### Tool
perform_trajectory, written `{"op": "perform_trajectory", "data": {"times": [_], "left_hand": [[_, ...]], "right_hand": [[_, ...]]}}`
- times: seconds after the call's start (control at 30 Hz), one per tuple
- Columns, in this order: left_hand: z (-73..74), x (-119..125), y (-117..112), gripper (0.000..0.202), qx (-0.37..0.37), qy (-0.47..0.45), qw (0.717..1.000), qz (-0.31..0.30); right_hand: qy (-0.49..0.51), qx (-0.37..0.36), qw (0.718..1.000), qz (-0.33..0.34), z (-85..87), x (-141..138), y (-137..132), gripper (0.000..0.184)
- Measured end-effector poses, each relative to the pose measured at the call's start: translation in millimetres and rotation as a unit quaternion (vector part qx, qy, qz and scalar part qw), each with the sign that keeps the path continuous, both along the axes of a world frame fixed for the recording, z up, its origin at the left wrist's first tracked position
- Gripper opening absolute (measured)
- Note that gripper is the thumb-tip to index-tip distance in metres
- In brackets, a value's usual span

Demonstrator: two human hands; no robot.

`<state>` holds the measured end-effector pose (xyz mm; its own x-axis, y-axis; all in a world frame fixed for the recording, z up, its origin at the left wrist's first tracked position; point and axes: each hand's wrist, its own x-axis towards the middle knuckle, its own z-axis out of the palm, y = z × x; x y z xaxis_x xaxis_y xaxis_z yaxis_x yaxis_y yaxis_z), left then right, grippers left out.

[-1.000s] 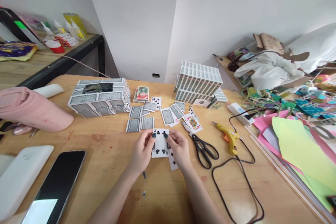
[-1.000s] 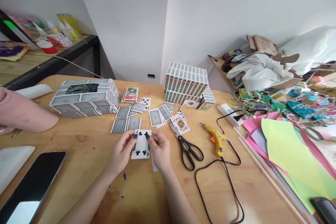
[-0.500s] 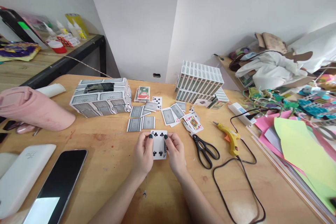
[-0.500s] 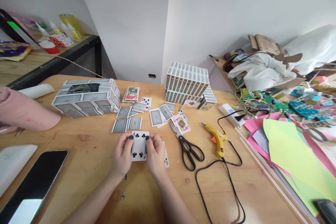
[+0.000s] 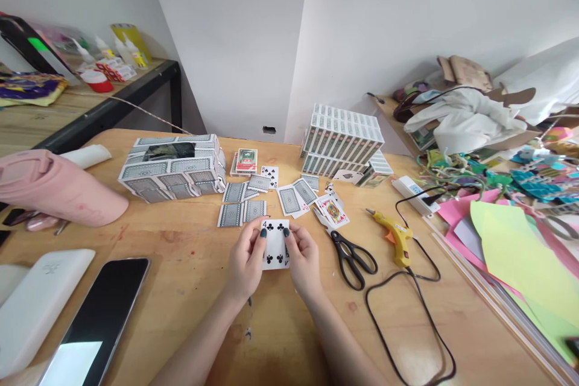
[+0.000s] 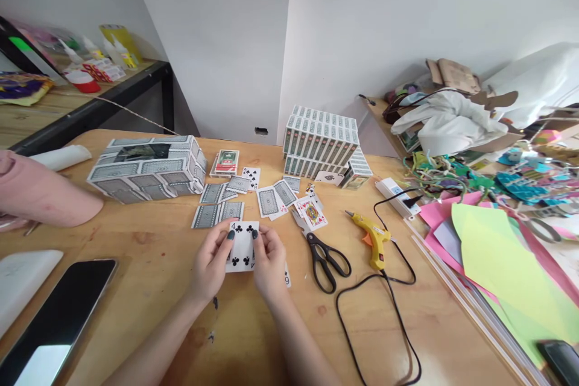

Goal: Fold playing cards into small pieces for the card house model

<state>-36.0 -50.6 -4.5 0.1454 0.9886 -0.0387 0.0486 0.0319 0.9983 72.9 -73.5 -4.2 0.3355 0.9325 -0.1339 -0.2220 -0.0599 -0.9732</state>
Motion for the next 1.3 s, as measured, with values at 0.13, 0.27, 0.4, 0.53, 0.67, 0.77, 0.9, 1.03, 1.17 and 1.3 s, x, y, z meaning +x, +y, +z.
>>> {"op": "perform_trajectory", "data": {"times": [0.13,0.27,0.4,0.53,0.67,0.77,0.9,1.03,1.17,1.3], "left_hand": [[-1.2,0.4,-0.8,0.035,0.015,0.024,1.000,-0.007],[0.7,0.6,-1.9,0.035,0.047,0.054,0.997,-0.025],[1.2,0.2,-2.3,0.035,0.067,0.064,0.995,-0.035],[0.2,-0.5,-2.2,0.036,0.061,0.069,0.995,-0.041],[-0.9,-0.9,-1.4,0.038,0.050,0.073,0.995,-0.045],[-1.4,-0.7,-0.6,0.038,0.049,0.075,0.995,-0.047],[-0.6,0.1,-0.3,0.037,0.056,0.075,0.995,-0.042],[0.7,0.7,-0.7,0.038,0.045,0.060,0.996,-0.044],[0.8,0.7,-0.9,0.036,0.036,0.048,0.997,-0.054],[0.8,0.3,-0.5,0.034,0.027,0.050,0.997,-0.055]], "right_hand": [[-0.004,-0.009,1.000,-0.023,-2.4,0.9,0.1,0.035],[-0.003,-0.012,0.999,-0.044,-3.5,1.7,0.2,0.035],[0.001,-0.008,0.998,-0.060,-4.3,1.8,0.7,0.033],[0.010,-0.012,0.998,-0.064,-5.9,2.4,1.6,0.033],[0.015,-0.015,0.997,-0.071,-7.1,3.3,2.2,0.033],[0.021,-0.018,0.997,-0.076,-6.2,4.3,2.4,0.032],[0.029,-0.020,0.996,-0.081,-3.9,6.0,2.3,0.032],[0.036,-0.025,0.995,-0.085,-3.5,6.7,2.3,0.033],[0.034,-0.029,0.995,-0.085,-4.0,7.2,2.4,0.032],[0.038,-0.033,0.995,-0.083,-3.8,7.3,2.6,0.032]]}}
